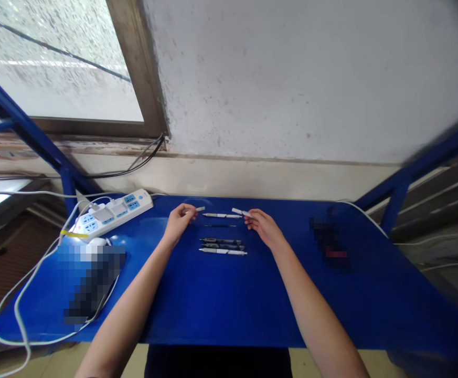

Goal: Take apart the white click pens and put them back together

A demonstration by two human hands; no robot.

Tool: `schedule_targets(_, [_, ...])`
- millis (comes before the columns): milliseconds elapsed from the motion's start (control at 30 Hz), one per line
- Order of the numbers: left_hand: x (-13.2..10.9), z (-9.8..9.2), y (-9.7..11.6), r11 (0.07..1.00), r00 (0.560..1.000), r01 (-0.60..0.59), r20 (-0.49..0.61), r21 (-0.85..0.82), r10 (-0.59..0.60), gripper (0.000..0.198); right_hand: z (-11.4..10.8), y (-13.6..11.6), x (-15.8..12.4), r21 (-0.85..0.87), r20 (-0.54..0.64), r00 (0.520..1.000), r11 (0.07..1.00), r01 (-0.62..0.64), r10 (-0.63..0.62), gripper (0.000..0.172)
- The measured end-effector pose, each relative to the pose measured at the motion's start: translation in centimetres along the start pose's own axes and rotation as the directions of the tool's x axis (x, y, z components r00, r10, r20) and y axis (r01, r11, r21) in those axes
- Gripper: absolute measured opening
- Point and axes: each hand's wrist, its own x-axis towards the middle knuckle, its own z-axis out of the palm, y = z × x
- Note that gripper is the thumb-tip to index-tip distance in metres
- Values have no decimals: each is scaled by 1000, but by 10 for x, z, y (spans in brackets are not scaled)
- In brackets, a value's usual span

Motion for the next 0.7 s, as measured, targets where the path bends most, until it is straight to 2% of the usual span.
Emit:
schedule_targets(133, [-1, 4, -1, 972, 986, 129, 125, -198, -106, 26, 0, -1, 0, 99, 47, 999, 995, 14, -19, 24])
schedule_targets(300, [-2, 4, 2, 916, 966, 242, 170, -321, -196, 24, 0, -2, -1, 120, 65, 997, 992, -36, 28, 23])
schedule_targets(500, [-4, 3, 3, 881, 948, 293, 230, -373, -218, 20, 2, 1, 0, 92, 101, 993, 993, -74, 65, 20])
schedule_targets(700, [-4, 4, 2, 869, 947, 297, 241, -394, -214, 24, 4, 0, 0, 64, 100, 992, 994, -86, 79, 16])
